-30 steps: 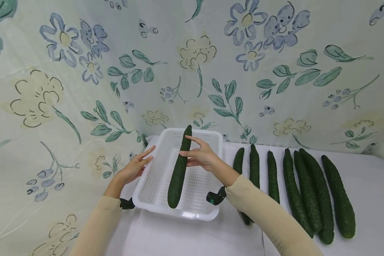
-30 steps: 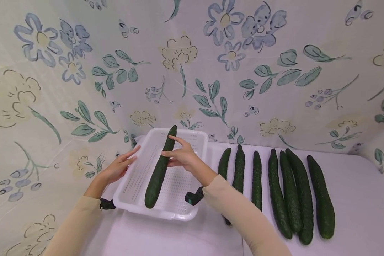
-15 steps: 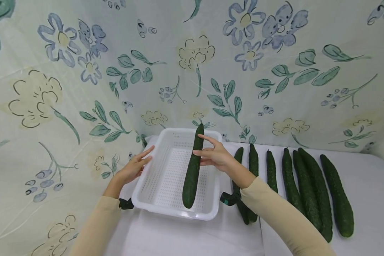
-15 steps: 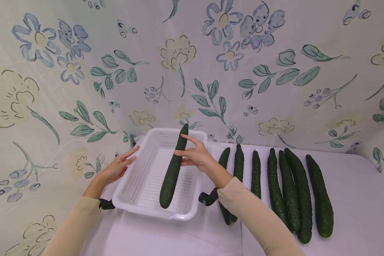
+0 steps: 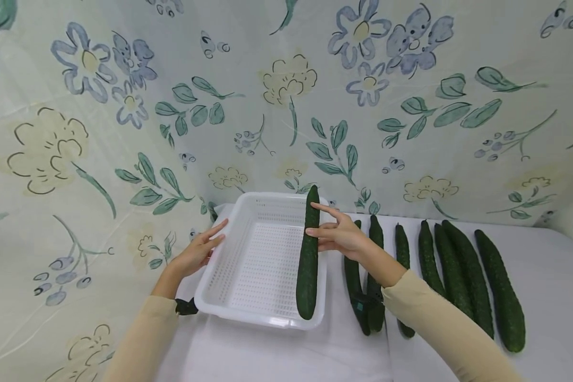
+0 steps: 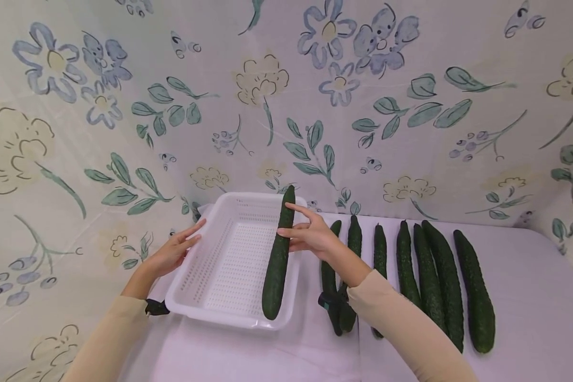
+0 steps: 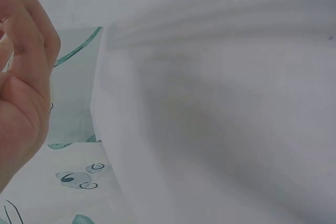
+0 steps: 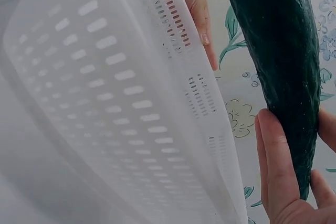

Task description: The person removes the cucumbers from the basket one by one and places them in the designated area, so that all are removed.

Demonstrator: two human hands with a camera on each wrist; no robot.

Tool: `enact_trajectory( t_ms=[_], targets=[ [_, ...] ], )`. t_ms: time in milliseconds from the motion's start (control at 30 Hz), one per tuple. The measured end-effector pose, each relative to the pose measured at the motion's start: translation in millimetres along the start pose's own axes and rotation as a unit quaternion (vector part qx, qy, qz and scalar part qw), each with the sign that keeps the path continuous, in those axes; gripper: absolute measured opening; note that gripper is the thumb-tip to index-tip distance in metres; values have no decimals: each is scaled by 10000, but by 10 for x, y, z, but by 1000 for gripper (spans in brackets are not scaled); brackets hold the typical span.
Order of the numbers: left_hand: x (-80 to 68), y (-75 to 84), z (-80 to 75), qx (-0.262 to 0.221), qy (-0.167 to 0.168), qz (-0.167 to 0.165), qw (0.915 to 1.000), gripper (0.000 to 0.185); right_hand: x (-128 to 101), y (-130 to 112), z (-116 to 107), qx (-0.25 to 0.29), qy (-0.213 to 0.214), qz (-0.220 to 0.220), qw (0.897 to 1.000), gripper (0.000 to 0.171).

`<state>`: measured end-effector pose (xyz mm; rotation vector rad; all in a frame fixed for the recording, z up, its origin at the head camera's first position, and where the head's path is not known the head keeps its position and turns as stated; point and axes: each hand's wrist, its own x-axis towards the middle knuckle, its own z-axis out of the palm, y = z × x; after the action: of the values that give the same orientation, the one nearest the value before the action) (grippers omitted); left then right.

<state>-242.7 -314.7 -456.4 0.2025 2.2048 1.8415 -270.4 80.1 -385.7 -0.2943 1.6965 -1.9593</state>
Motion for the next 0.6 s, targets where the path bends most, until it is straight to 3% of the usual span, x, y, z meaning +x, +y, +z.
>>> enact_trajectory(
  t_ms=[600],
  targets=[
    [3, -15, -7, -69, 5, 10, 10000, 52, -360, 65, -400, -425, 130, -160, 9989, 78]
  ],
)
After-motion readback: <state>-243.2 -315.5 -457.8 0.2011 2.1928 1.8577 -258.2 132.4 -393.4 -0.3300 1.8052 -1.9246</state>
